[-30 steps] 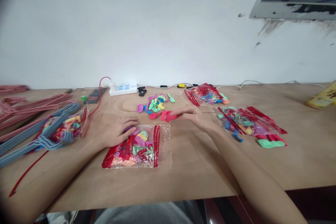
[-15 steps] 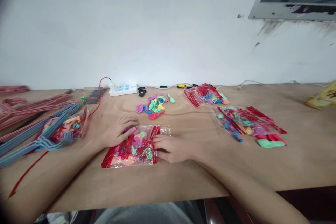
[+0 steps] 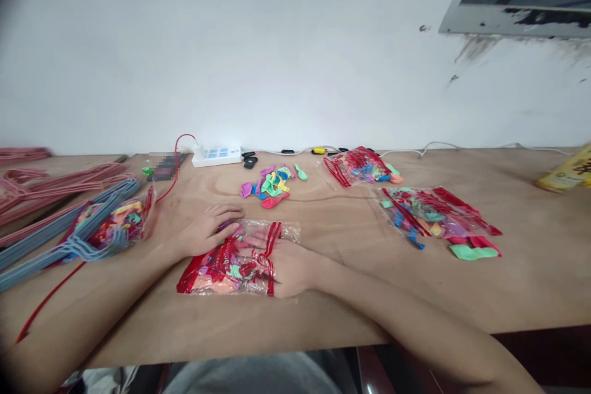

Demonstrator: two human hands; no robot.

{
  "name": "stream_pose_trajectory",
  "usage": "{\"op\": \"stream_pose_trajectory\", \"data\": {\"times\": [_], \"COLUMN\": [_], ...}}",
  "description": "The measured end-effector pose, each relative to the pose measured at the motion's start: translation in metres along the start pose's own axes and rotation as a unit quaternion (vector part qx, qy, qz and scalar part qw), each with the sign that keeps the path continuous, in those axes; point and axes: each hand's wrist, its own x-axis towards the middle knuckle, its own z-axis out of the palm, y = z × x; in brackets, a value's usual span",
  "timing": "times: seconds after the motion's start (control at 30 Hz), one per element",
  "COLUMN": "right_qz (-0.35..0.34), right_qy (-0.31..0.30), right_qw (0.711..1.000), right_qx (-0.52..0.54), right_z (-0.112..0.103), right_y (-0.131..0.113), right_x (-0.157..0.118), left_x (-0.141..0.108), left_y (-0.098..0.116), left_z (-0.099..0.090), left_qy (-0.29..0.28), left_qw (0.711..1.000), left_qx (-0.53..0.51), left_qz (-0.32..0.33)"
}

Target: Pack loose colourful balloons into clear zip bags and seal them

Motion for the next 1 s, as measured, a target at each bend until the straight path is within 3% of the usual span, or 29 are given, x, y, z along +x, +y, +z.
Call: {"op": "stream_pose_trajectory", "data": {"times": [0.27,0.4,0.57,0.67,0.8,0.9,1.0], "right_qz": [0.078,0.111,0.112,0.153,0.251,0.314,0.311], "right_qy": [0.059,0.066,0.134,0.207,0.306,0.288,0.233], "right_qw": [0.995,0.992,0.984,0.965,0.916,0.899,0.914], "right_qx": [0.005,-0.008,-0.034,-0.048,-0.071,-0.104,-0.119], "right_z": [0.007,0.0,-0.008,-0.01,-0.016,-0.02,-0.022], "right_y": [0.012,0.014,0.015,0.022,0.046,0.071,0.091], "right_x": [-0.005,-0.006,-0.011,-0.021,-0.031,-0.031,-0.023], "left_x": [-0.001,-0.001,-0.001,0.0,0.0,-0.001,-0.001], "left_y": [-0.001,-0.001,-0.001,0.001,0.001,0.0,-0.002], "left_z": [0.0,0.0,0.0,-0.001,-0.001,0.0,0.002], "left_qy": [0.008,0.007,0.001,0.0,-0.002,0.0,0.008], "left_qw": [1.0,1.0,1.0,1.0,1.0,1.0,1.0], "left_qx": [-0.014,-0.01,-0.003,0.0,0.0,0.003,-0.001], "left_qz": [0.003,0.002,0.002,0.0,0.0,0.002,0.0]}}
